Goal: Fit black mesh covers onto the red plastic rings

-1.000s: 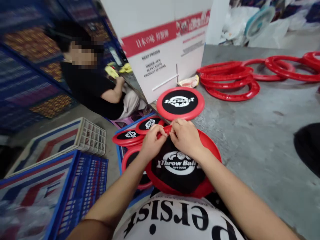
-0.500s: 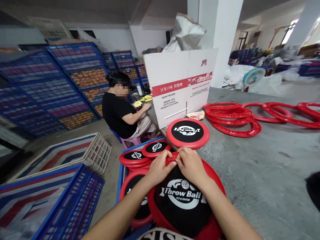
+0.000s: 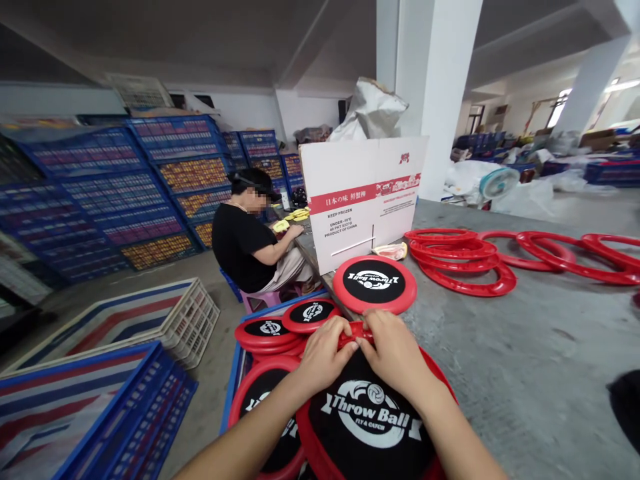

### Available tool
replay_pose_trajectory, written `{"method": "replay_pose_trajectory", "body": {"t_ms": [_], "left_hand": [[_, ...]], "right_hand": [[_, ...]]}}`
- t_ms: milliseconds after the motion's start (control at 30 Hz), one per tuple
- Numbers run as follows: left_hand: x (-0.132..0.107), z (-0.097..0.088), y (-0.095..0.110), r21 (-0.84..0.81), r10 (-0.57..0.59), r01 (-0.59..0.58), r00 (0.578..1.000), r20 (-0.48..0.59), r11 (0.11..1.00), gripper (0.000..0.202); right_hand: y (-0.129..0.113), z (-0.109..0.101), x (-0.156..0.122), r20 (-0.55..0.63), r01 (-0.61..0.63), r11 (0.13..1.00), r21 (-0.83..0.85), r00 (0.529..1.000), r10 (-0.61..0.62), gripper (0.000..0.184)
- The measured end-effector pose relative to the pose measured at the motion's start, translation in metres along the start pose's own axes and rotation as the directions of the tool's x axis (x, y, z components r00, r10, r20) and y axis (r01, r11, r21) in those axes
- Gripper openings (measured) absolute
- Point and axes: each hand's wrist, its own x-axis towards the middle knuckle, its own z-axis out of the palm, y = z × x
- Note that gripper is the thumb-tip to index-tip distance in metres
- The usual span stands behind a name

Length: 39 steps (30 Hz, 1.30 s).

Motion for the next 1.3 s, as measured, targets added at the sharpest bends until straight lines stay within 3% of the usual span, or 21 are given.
{"method": "replay_pose_trajectory", "body": {"t_ms": [133,300,400,500,600,700,800,900,967,1033,1100,1200,1300], "left_hand": [[0.001,0.011,-0.002,-0.124,0.08,-0.071,0.994,0.075,0.99,0.01],[0.001,0.026,-0.006,-0.192,0.177,-0.165,0.983,0.047,0.968,0.008],[-0.001,0.035,-0.001,-0.06,0.292,-0.293,0.956,-0.017,0.954,0.003],[-0.005,0.047,0.009,0.21,0.46,-0.429,0.878,-0.13,0.879,0.008],[-0.008,0.061,0.017,0.408,0.615,-0.52,0.775,-0.145,0.751,0.012],[-0.009,0.072,0.023,0.477,0.659,-0.539,0.742,-0.12,0.694,0.012],[-0.01,0.078,0.026,0.507,0.626,-0.498,0.772,-0.11,0.704,0.012],[-0.012,0.08,0.027,0.461,0.543,-0.442,0.833,-0.107,0.769,0.008],[-0.014,0.078,0.028,0.379,0.444,-0.376,0.89,-0.107,0.846,0.008],[-0.017,0.076,0.029,0.277,0.311,-0.274,0.945,-0.1,0.921,0.02],[-0.019,0.074,0.03,0.178,0.171,-0.156,0.982,-0.074,0.972,0.025],[-0.02,0.074,0.028,0.065,0.029,-0.027,0.999,-0.031,0.998,0.023],[-0.016,0.075,0.023,-0.009,-0.013,0.013,0.999,-0.03,1.0,0.013]], "right_hand": [[-0.01,-0.014,-0.003,0.253,-0.104,0.99,-0.099,0.959,0.126,0.007],[0.001,-0.014,-0.021,0.204,-0.115,0.972,-0.203,0.966,0.157,0.009],[0.008,-0.019,-0.029,0.193,-0.179,0.954,-0.239,0.955,0.227,0.009],[0.01,-0.028,-0.036,0.21,-0.247,0.928,-0.278,0.927,0.31,0.01],[0.009,-0.036,-0.042,0.213,-0.295,0.917,-0.269,0.91,0.356,0.016],[0.011,-0.04,-0.046,0.226,-0.328,0.905,-0.269,0.892,0.391,0.019],[0.014,-0.04,-0.047,0.239,-0.357,0.887,-0.292,0.871,0.429,0.019],[0.017,-0.04,-0.046,0.249,-0.366,0.881,-0.3,0.862,0.442,0.02],[0.018,-0.04,-0.046,0.248,-0.37,0.877,-0.306,0.859,0.449,0.02],[0.02,-0.04,-0.047,0.243,-0.375,0.873,-0.313,0.857,0.455,0.02],[0.022,-0.041,-0.049,0.237,-0.382,0.867,-0.319,0.854,0.463,0.022],[0.028,-0.042,-0.052,0.234,-0.397,0.859,-0.322,0.846,0.478,0.024],[0.035,-0.044,-0.051,0.24,-0.419,0.863,-0.282,0.84,0.486,0.026]]}}
